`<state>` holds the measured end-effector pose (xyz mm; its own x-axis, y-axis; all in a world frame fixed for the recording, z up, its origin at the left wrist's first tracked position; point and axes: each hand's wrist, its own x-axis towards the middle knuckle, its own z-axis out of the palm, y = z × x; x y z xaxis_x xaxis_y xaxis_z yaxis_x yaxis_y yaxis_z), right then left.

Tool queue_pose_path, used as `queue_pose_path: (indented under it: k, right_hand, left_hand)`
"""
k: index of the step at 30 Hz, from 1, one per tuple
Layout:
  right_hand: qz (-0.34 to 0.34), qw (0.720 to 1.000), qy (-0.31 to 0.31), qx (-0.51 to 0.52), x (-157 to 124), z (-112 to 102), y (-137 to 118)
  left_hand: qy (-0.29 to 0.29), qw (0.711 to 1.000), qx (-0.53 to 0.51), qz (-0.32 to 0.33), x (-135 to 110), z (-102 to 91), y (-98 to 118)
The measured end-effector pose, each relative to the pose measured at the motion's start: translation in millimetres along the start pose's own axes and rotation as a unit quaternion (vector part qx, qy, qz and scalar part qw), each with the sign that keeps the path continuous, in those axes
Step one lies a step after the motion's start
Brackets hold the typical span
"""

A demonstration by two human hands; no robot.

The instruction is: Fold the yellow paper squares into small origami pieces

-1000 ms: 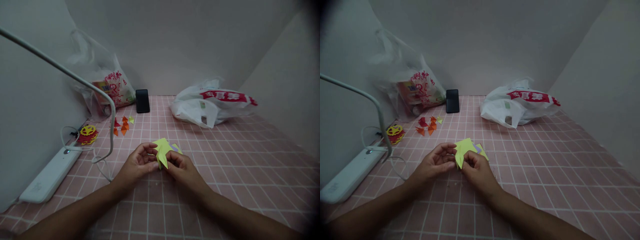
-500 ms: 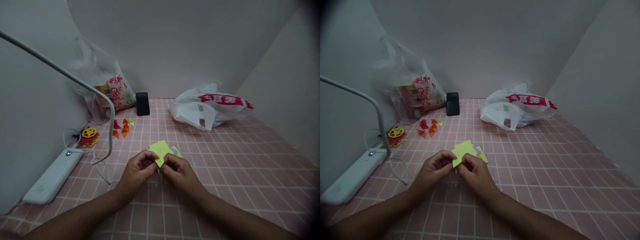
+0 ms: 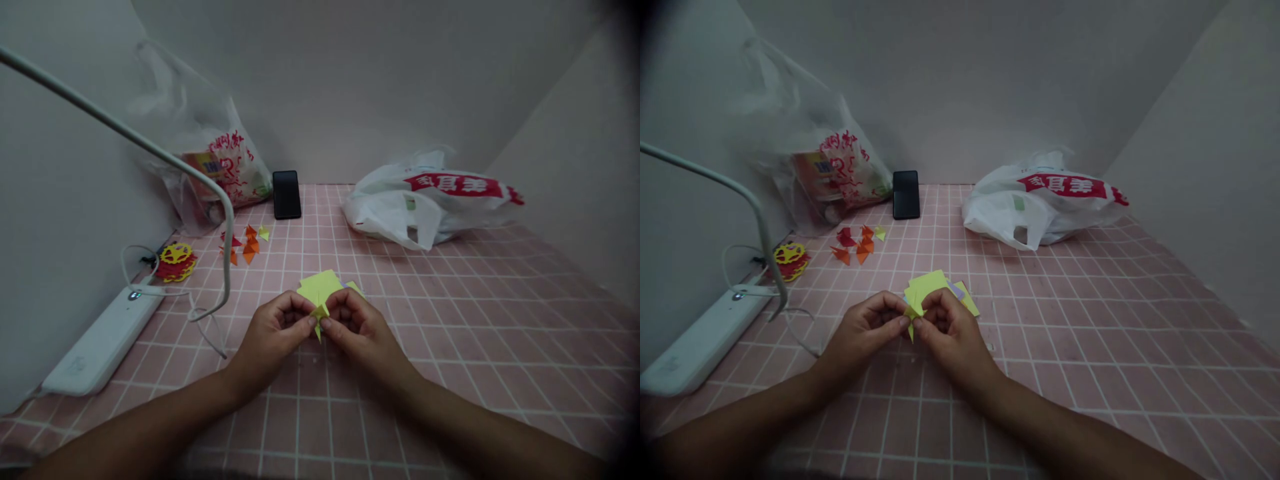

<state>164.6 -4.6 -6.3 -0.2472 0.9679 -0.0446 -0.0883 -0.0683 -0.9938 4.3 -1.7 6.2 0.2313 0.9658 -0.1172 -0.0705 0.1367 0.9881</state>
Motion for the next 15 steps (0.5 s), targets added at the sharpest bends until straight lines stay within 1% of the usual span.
queue_pose_path:
  k: [2,4,7,11,15]
  right_hand:
    - [-0.022,1.0,0.013,0.017,-0.9,0.6,0.0]
    - [-0.036,0.999,0.007,0.015,-2.0,0.8,-0.8]
    - [-0.031,0.999,-0.009,0.015,-3.4,0.2,-3.2]
    - [-0.039,0.999,-0.006,0.034,-3.7,-1.4,-5.3]
    - [-0.048,0.998,-0.005,0.028,-2.5,-3.4,-4.4]
  left_hand:
    - [0.002,1.0,0.003,0.006,-0.8,0.2,0.5]
    - [0.007,1.0,0.003,0.015,-1.6,0.3,1.1]
    - [0.005,1.0,-0.012,0.022,-1.9,-0.3,1.5]
    - [-0.004,0.999,-0.041,0.018,-0.8,-2.7,-0.9]
    - [-0.002,0.998,-0.062,0.007,-0.5,-5.0,-4.7]
